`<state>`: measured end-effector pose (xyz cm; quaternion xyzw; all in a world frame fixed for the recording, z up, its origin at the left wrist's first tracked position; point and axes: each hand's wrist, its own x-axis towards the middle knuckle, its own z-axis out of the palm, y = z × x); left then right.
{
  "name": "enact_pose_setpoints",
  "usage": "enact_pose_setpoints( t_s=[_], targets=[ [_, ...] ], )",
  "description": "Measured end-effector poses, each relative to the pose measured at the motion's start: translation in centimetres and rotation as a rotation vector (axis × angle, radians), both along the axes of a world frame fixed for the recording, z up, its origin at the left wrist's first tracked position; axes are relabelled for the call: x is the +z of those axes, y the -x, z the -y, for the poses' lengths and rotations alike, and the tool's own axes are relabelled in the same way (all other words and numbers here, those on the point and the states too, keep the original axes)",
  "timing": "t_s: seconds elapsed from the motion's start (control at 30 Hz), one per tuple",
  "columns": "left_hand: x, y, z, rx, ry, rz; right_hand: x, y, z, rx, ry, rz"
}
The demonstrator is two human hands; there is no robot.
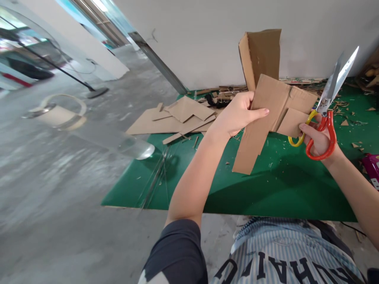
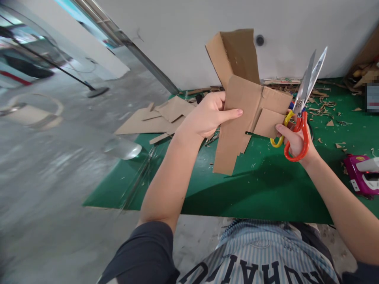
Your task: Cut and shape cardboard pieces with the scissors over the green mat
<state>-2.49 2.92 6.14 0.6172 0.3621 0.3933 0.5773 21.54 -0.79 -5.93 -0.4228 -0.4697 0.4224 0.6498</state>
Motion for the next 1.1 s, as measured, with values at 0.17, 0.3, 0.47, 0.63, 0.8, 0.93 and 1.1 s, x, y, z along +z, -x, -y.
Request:
enact_pose_setpoints(
  t_s=[0.17,0.3,0.47,0.63,0.8,0.93,1.1],
  targets=[
    [0.1,0.0,0.2,0.019,-0.013,-0.017,-0.1,0.1,0.0,0.016,0.021,-0.042],
    [0.2,0.1,0.1,0.054,-0.082,-0.025,0.6,0.3,0.4,0.019,0.032,-0.044],
    [0.7,1.0,-0.3,0.094,-0.072,0.014,1.6,0.5,0.7,0.041,0.043,-0.119],
    [0.9,1.7,-0.8,0.143,-0.123,0.029,1.8,0.5,1.0,0.029,-0.013,-0.059],
    [0.4,2.4,-2.4,0.212,-0.29,0.131,1.5,0.4,2.3,0.013,-0.081,0.105],
    [0.5,3.6,-3.7,0.213,-0.513,0.316,1.1,0.0,2.8,0.055,-0.098,0.341],
    [0.6,3.7,-3.6,0.319,-0.571,0.418,1.0,-0.2,2.8,0.113,-0.149,0.732]
  ],
)
